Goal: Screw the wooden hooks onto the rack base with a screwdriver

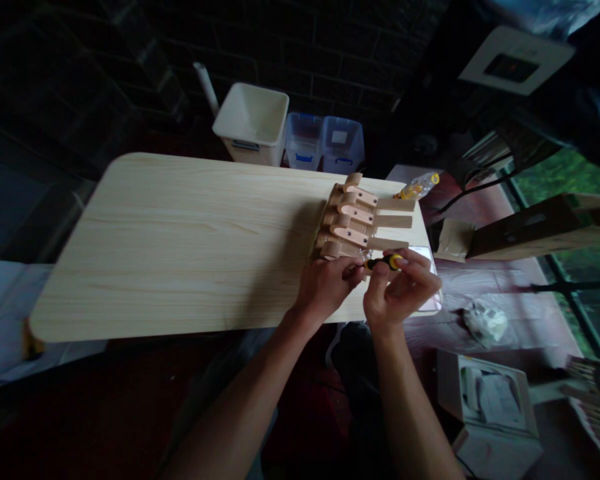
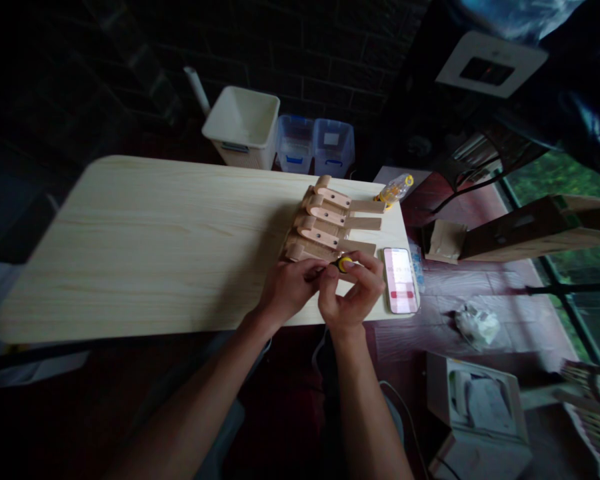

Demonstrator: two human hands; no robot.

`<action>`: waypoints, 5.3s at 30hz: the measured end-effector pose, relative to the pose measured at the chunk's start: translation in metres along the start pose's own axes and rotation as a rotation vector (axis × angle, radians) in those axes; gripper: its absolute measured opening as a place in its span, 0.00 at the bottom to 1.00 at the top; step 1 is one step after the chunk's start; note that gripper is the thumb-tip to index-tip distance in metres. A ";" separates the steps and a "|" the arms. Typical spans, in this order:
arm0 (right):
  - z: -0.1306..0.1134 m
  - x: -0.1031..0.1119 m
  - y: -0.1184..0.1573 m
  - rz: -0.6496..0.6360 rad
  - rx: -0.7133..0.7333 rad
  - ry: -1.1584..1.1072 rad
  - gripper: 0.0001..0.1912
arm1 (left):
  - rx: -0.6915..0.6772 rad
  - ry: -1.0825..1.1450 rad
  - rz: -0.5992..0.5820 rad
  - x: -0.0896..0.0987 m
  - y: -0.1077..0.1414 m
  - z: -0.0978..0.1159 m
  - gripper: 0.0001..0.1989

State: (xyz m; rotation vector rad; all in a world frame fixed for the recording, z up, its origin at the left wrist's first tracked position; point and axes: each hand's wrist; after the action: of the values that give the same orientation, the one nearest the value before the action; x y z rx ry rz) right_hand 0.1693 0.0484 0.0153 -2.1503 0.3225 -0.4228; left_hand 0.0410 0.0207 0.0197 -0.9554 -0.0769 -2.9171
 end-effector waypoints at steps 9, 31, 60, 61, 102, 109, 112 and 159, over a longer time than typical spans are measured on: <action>0.000 -0.001 0.007 0.012 0.006 -0.112 0.11 | -0.013 -0.007 0.005 -0.003 0.002 -0.002 0.10; -0.001 0.000 0.007 -0.004 -0.008 -0.073 0.12 | -0.011 0.014 0.002 -0.001 0.002 -0.001 0.10; 0.001 0.002 0.006 0.010 0.009 -0.076 0.14 | -0.015 0.024 0.027 -0.003 0.002 -0.001 0.10; 0.001 0.002 0.006 0.012 0.014 -0.071 0.15 | -0.013 0.021 0.022 -0.003 0.002 -0.001 0.10; 0.003 0.002 0.002 0.034 0.012 -0.091 0.11 | -0.031 0.060 0.041 -0.004 0.002 -0.003 0.09; 0.002 0.003 0.009 0.000 0.000 -0.056 0.12 | -0.023 0.045 0.035 -0.003 0.004 -0.003 0.10; 0.003 0.003 0.008 0.008 0.014 -0.062 0.14 | -0.018 0.047 0.031 -0.003 0.004 -0.003 0.10; 0.002 0.006 0.010 -0.002 0.031 -0.043 0.13 | -0.027 0.039 0.041 -0.004 0.004 -0.006 0.09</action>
State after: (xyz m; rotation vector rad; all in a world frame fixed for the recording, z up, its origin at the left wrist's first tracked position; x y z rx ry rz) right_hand 0.1746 0.0417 0.0068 -2.1269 0.2872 -0.3795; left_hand 0.0415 0.0167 0.0126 -0.8920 -0.0154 -2.9057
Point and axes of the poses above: each hand's wrist, its own y-axis away from the middle knuckle, its own x-axis out of the back of the hand, z = x × y, and after that the axes turned 1 degree about -z, right-handed
